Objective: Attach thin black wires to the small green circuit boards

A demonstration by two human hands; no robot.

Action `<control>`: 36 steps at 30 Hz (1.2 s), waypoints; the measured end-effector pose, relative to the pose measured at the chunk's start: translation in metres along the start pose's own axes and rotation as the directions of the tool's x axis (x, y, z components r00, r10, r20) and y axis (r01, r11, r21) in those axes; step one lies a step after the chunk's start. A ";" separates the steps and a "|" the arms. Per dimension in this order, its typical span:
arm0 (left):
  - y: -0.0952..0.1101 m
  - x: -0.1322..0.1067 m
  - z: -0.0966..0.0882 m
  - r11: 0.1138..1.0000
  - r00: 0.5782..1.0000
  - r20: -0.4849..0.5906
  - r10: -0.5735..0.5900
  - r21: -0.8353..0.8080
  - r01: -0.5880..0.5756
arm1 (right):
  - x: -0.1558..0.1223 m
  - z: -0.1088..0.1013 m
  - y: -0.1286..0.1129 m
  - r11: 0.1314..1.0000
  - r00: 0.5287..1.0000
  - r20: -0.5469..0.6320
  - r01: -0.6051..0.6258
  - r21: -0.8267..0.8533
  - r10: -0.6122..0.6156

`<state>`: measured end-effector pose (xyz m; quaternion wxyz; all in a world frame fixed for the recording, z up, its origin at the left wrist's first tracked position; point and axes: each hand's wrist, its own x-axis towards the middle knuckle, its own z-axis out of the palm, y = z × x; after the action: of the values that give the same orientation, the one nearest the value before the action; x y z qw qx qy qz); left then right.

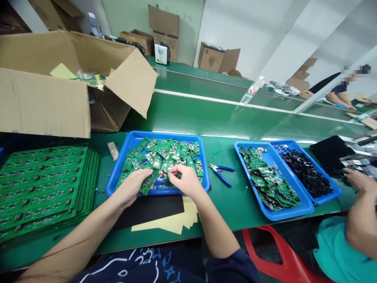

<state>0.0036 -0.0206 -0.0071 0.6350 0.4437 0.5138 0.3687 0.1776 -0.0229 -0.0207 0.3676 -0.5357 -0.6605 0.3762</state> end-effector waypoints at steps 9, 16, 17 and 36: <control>-0.006 0.001 -0.004 0.987 0.996 -0.071 0.050 0.155 -0.038 | -0.001 -0.006 -0.002 0.999 0.994 -0.105 0.044 0.017 -0.041; -0.012 0.000 0.002 0.982 0.997 -0.017 0.069 0.176 -0.065 | -0.007 0.021 -0.003 0.925 0.932 -0.111 0.317 -0.209 -0.344; -0.013 0.000 0.002 0.982 0.997 -0.017 0.070 0.179 -0.066 | -0.007 0.023 -0.003 0.914 0.928 -0.107 0.325 -0.242 -0.358; -0.012 0.001 0.003 0.966 0.995 0.028 0.094 0.240 -0.098 | -0.007 0.025 0.000 0.793 0.839 -0.121 0.441 -0.420 -0.530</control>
<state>0.0063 -0.0245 -0.0184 0.5619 0.5449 0.5274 0.3304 0.1560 -0.0325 -0.0324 0.4175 -0.4470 -0.7880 0.0696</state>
